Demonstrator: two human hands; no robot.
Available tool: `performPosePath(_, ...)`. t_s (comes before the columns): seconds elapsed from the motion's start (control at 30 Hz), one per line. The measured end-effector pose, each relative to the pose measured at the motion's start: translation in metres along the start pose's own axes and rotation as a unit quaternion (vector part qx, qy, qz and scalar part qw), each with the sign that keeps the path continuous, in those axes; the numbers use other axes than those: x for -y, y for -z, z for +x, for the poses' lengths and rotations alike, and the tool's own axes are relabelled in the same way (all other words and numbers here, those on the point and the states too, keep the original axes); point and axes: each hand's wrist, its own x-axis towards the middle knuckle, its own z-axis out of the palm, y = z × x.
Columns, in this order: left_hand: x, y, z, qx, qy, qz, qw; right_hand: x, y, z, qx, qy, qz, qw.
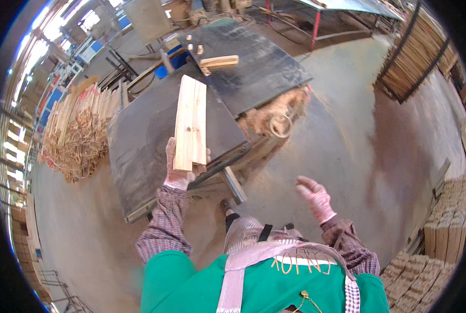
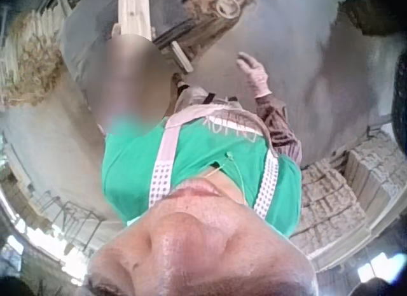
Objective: The person picks up long wooden planks and carries them to a table saw. They feed the planks through the saw to cut them into shorter pieces, then stack the cut pieces and place some into a blue bin.
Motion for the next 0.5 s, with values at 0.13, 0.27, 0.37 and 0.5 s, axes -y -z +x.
performPosePath(0.13,0.105,-0.074,0.038,0.06,-0.064,-0.003,0.996,-0.007,0.074,-0.01,-0.043,0.018,0.057,0.997)
performPosePath(0.27,0.189,-0.125,0.073,0.111,0.052,-0.106,0.987,0.014,0.097,0.002,0.002,0.028,0.165,0.986)
performPosePath(0.37,0.229,-0.147,0.101,0.13,0.139,-0.166,0.968,0.031,0.104,0.024,0.034,0.019,0.267,0.963)
performPosePath(0.5,0.279,-0.166,0.142,0.123,0.201,-0.17,0.957,0.046,0.127,0.064,0.097,0.021,0.389,0.916)
